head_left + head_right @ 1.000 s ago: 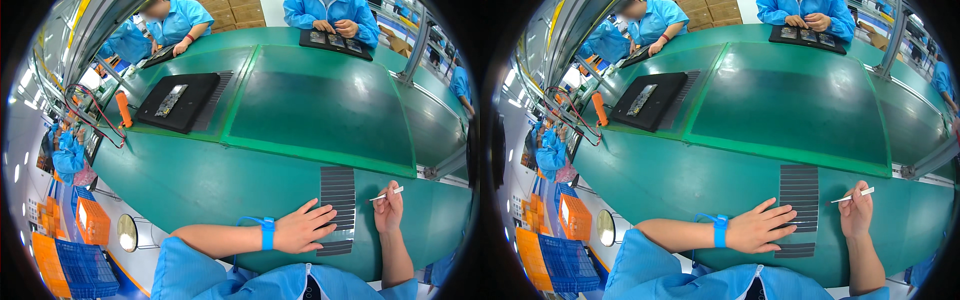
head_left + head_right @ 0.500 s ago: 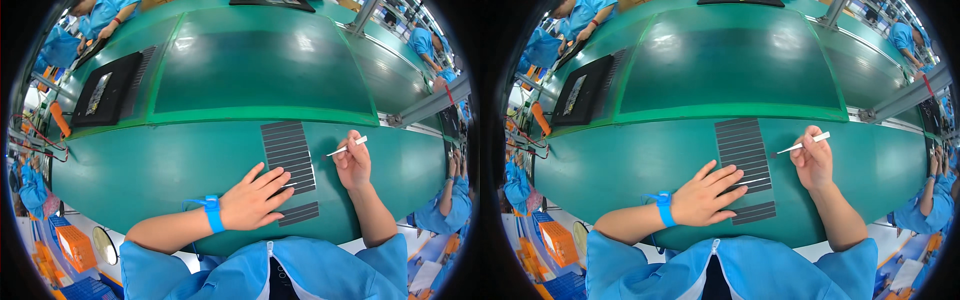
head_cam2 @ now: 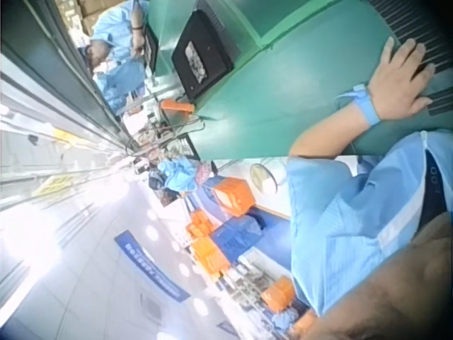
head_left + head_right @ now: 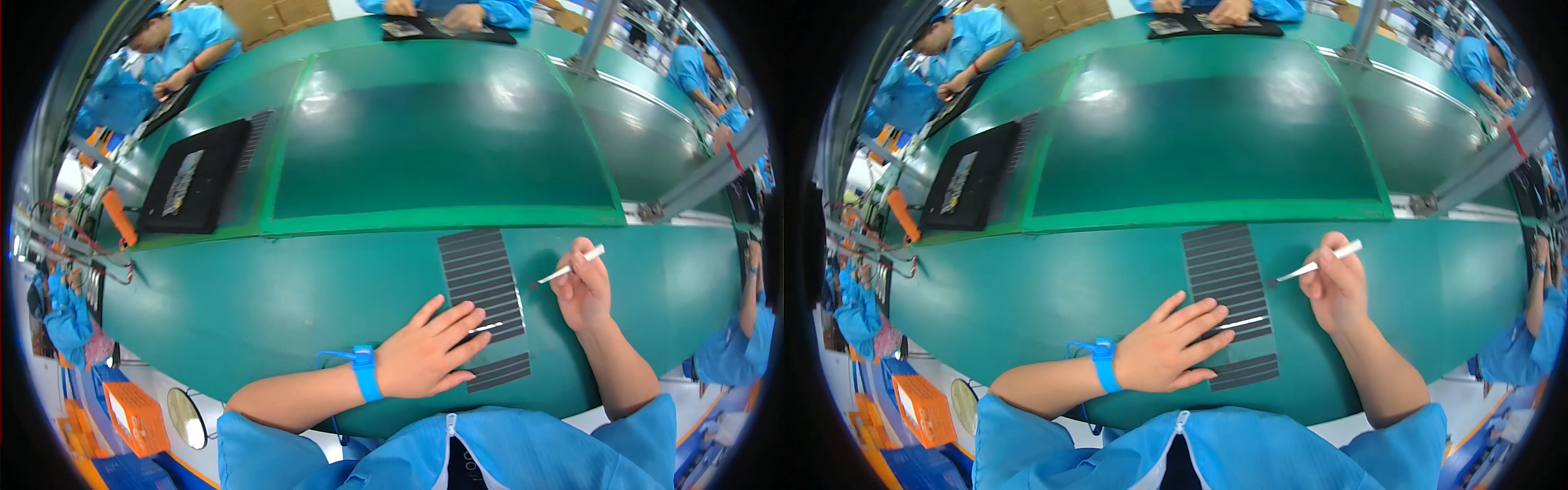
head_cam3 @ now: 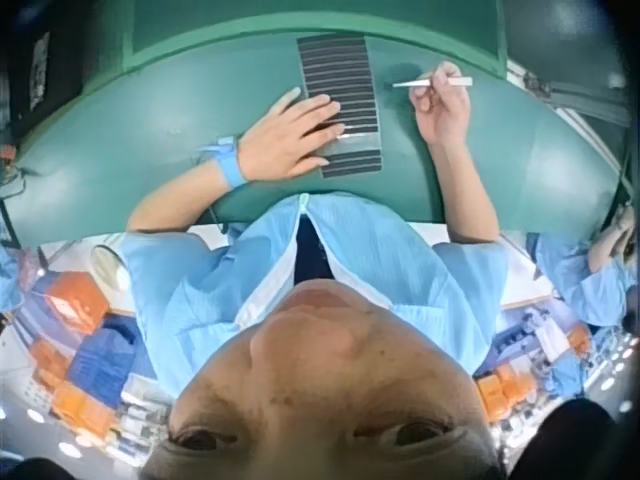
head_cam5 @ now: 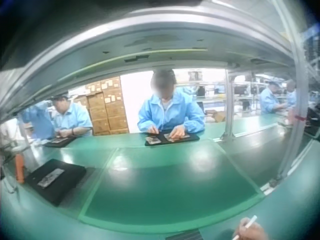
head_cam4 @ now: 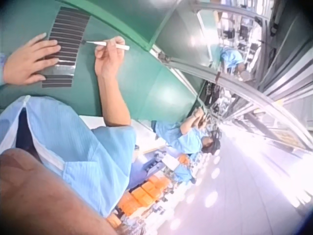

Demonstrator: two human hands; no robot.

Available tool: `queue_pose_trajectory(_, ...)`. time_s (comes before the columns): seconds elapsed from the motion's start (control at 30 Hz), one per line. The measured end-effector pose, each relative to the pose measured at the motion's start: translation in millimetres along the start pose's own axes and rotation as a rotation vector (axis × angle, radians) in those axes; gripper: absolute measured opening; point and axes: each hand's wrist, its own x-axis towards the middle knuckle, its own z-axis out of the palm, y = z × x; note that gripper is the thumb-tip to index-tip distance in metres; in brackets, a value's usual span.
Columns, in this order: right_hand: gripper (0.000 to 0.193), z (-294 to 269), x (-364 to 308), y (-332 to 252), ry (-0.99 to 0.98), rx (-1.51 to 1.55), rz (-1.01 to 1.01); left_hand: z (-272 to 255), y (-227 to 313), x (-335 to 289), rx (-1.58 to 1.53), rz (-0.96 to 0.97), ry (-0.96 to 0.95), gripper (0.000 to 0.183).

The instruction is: The person uses tweezers to pick up small rectangular metallic components from a strip on the table and places them onto circuit boards. The person repeats this process for multiple boards, handling the components with precision.

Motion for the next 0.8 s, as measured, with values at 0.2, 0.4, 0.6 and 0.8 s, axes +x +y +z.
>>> queue_pose_trajectory(0.2,0.041,-39.1,-14.3,9.3,0.180,0.061,-0.073,15.4,-5.5,-3.7,-0.100,0.155,0.161,0.060)
queue_pose_trajectory(0.4,0.021,-36.2,-6.2,-2.3,0.035,0.011,-0.014,48.4,-3.8,-7.3,-0.037,0.220,0.379,0.055)
queue_pose_trajectory(0.6,0.025,-19.7,-2.8,-9.7,-0.009,-0.014,0.002,53.1,-13.8,0.1,-0.024,0.253,0.387,0.053)
queue_pose_trajectory(0.8,0.025,-14.0,-1.7,-9.6,0.015,0.016,0.007,50.9,-18.0,1.0,-0.027,0.255,0.395,0.051)
